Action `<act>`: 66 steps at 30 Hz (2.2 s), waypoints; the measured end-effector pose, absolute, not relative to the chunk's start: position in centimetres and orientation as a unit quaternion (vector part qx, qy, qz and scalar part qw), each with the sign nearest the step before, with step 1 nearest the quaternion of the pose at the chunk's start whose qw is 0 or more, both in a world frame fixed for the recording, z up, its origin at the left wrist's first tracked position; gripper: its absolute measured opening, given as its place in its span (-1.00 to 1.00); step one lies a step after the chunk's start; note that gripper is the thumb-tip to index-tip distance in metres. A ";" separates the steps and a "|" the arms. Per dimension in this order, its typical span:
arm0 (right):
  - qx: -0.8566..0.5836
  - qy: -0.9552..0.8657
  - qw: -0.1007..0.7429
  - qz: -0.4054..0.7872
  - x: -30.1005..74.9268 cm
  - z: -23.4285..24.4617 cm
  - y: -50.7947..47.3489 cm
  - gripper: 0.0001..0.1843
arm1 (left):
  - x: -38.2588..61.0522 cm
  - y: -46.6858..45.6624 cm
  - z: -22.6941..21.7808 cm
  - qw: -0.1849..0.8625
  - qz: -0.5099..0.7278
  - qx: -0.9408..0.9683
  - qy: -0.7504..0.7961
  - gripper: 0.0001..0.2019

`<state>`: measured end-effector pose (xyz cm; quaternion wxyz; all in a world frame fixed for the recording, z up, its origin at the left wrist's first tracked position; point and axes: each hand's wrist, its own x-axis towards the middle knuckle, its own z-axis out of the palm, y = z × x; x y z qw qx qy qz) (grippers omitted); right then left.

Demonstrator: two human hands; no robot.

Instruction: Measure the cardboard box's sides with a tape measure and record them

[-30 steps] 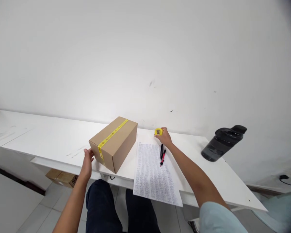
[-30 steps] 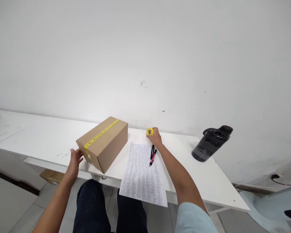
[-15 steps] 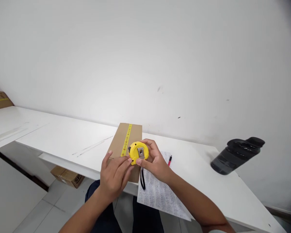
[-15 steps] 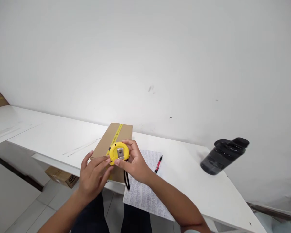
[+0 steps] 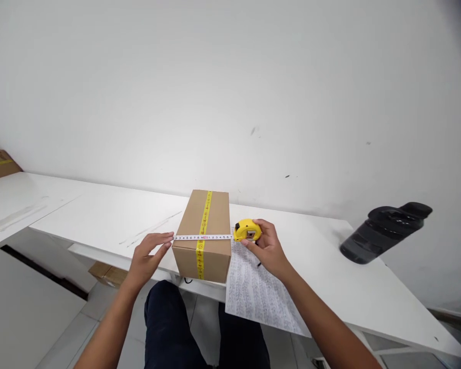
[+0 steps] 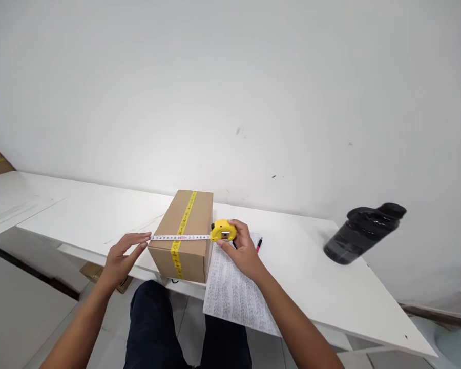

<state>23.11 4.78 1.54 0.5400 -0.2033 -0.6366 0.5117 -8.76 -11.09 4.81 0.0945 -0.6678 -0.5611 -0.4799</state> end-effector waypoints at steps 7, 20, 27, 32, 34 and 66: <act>-0.208 -0.650 0.554 0.477 22.4 1.0 4.1 -0.43 | -6.9 -11.4 5.0 0.132 -0.409 -0.703 -0.566 -0.73; -0.138 -0.657 0.468 0.575 24.4 6.7 8.5 -0.19 | -1.0 -15.6 6.1 0.402 -0.460 -0.623 -0.489 -0.13; -0.132 -0.638 0.365 0.665 17.5 11.8 20.7 -0.42 | 3.5 -13.4 6.9 0.425 -0.412 -0.697 -0.406 -0.59; -0.168 -0.590 0.403 0.679 11.5 10.9 24.6 -0.54 | 2.4 -12.1 7.5 0.407 -0.362 -0.736 -0.401 -0.77; -0.188 -0.576 0.416 0.678 10.3 10.0 25.6 -0.59 | 2.1 -11.8 7.3 0.394 -0.350 -0.751 -0.399 -0.79; -0.218 -0.508 0.438 0.708 9.6 7.6 24.9 -0.48 | 1.6 -9.3 5.8 0.265 -0.389 -0.770 -0.430 -0.65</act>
